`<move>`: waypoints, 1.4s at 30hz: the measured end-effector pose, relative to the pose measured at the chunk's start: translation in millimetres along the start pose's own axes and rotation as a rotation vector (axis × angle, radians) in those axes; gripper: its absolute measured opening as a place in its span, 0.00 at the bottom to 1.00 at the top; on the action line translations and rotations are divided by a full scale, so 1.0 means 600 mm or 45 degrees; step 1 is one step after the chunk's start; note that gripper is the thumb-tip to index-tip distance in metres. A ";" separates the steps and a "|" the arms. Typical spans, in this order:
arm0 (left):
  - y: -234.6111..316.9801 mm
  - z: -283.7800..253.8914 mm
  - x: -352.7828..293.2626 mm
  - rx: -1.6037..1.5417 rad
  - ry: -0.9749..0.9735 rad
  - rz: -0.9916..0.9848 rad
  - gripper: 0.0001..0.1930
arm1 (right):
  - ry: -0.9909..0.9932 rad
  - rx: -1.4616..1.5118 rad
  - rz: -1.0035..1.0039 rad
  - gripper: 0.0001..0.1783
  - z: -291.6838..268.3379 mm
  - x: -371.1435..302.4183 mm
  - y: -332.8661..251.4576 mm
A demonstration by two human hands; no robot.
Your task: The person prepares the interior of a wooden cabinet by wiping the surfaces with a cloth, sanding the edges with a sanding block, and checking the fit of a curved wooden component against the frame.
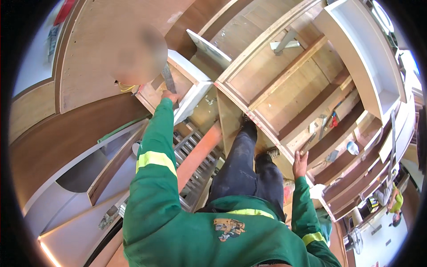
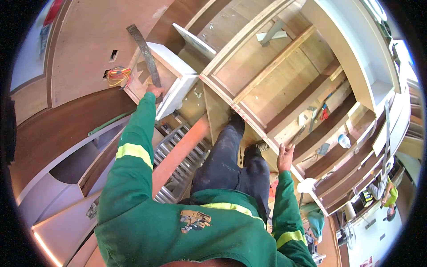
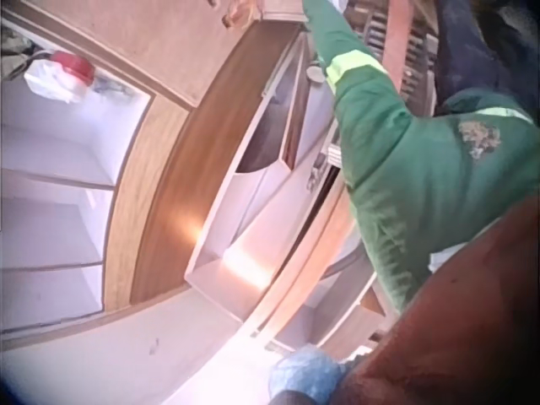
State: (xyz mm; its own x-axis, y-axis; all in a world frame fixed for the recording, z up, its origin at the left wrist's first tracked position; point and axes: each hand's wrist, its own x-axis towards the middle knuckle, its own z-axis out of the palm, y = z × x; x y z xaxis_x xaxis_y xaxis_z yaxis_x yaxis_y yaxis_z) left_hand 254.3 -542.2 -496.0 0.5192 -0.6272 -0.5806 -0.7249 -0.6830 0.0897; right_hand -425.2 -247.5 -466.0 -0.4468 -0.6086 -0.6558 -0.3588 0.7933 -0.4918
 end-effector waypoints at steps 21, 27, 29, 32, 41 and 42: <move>0.304 0.022 -0.767 -0.696 -1.605 0.958 0.45 | -0.633 0.679 -0.873 0.64 -0.320 -0.155 -0.378; 0.389 0.053 -0.829 -0.179 -1.568 1.353 0.47 | -0.547 0.544 -1.055 0.60 -0.449 -0.225 -0.377; 0.411 0.067 -0.841 -0.034 -1.564 1.384 0.48 | -0.503 0.422 -1.094 0.55 -0.467 -0.248 -0.355; 0.431 0.095 -0.847 0.100 -1.569 1.490 0.50 | -0.286 0.290 -1.080 0.44 -0.478 -0.304 -0.317; 0.534 0.104 -0.917 0.023 -1.178 1.816 0.70 | 0.363 0.305 -1.006 0.34 -0.464 -0.385 -0.205; 0.553 0.111 -0.895 -0.240 -1.331 1.757 0.70 | 0.411 0.319 -0.978 0.34 -0.459 -0.389 -0.198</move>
State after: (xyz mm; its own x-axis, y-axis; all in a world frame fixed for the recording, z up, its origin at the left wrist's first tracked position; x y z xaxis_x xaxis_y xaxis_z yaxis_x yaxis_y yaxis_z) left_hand -295.0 -406.9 -208.3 -0.9245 -0.3038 -0.2301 -0.2483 0.0219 0.9684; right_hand -504.0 -204.1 -96.4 -0.3792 -0.9214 0.0853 -0.4824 0.1182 -0.8679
